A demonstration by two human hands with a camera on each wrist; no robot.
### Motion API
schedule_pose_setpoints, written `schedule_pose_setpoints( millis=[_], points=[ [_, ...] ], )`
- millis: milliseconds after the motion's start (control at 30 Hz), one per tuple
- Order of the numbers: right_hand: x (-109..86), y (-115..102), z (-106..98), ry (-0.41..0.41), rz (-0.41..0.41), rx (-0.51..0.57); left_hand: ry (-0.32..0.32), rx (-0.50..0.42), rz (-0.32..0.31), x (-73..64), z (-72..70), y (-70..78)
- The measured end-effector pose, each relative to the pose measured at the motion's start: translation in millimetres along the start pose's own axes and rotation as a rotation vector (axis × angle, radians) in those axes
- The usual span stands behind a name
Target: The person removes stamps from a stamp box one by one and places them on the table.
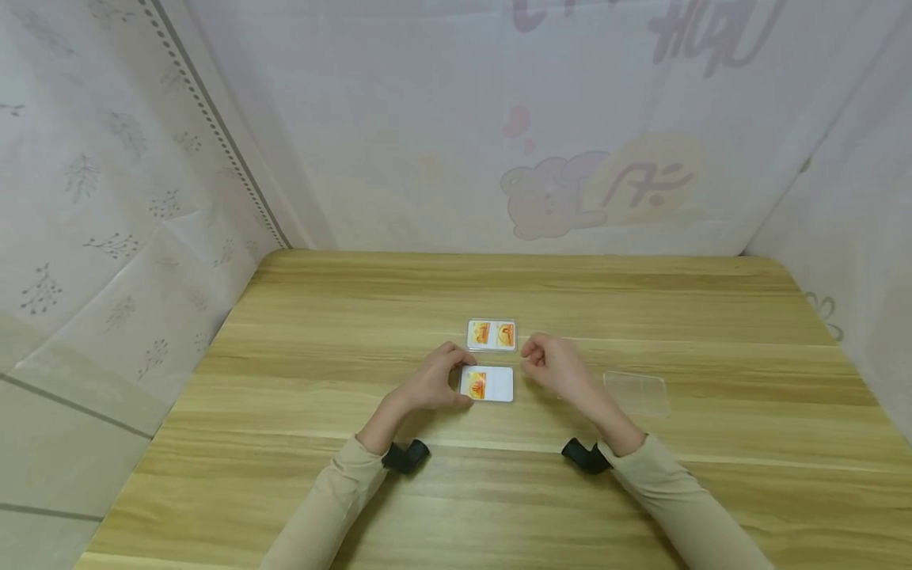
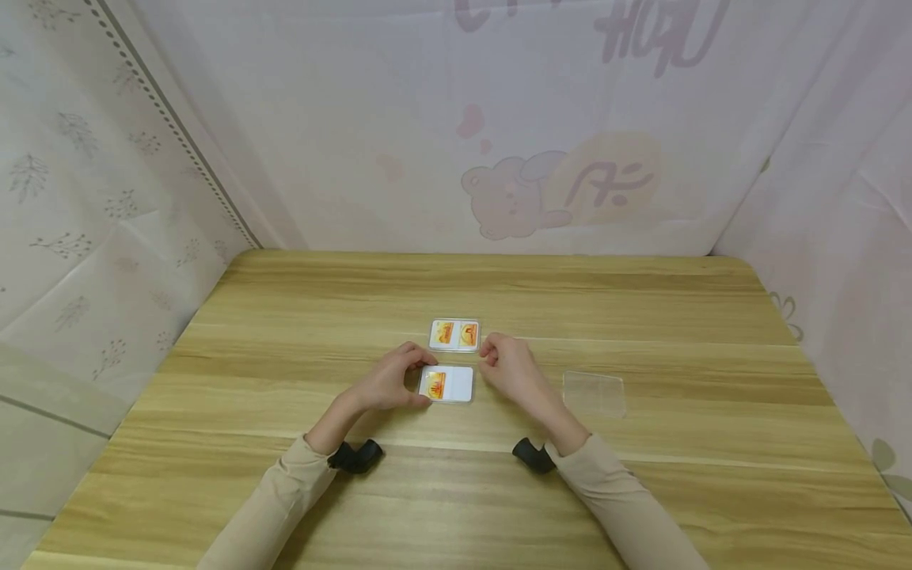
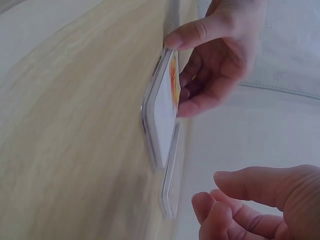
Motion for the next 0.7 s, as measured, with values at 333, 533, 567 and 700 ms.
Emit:
schedule_pose_setpoints(
  millis=[333,533,567,700],
  points=[
    [8.0,-11,11,-0.039,0.008,0.069,-0.003,-0.005,0.008,0.4,-1.0,0.4],
    [11.4,-17,17,-0.036,-0.023,0.073,-0.012,-0.009,0.002,0.9,-0.1,-0.1],
    [11.8,-17,18,-0.036,-0.028,0.071,-0.012,-0.007,0.003,0.9,-0.1,-0.6],
    [14.2,-20,22,-0.05,-0.034,0.069,-0.011,-0.007,0.0,0.6,0.2,-1.5]
  ],
)
Point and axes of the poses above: each hand's wrist, its own x-axis towards the middle knuckle, its own z-axis out of the palm, y = z × x, the point moved 3 cm from there along x, towards the middle knuckle, and after that the axes turned 10 degrees about -z, right-handed, at the moved point
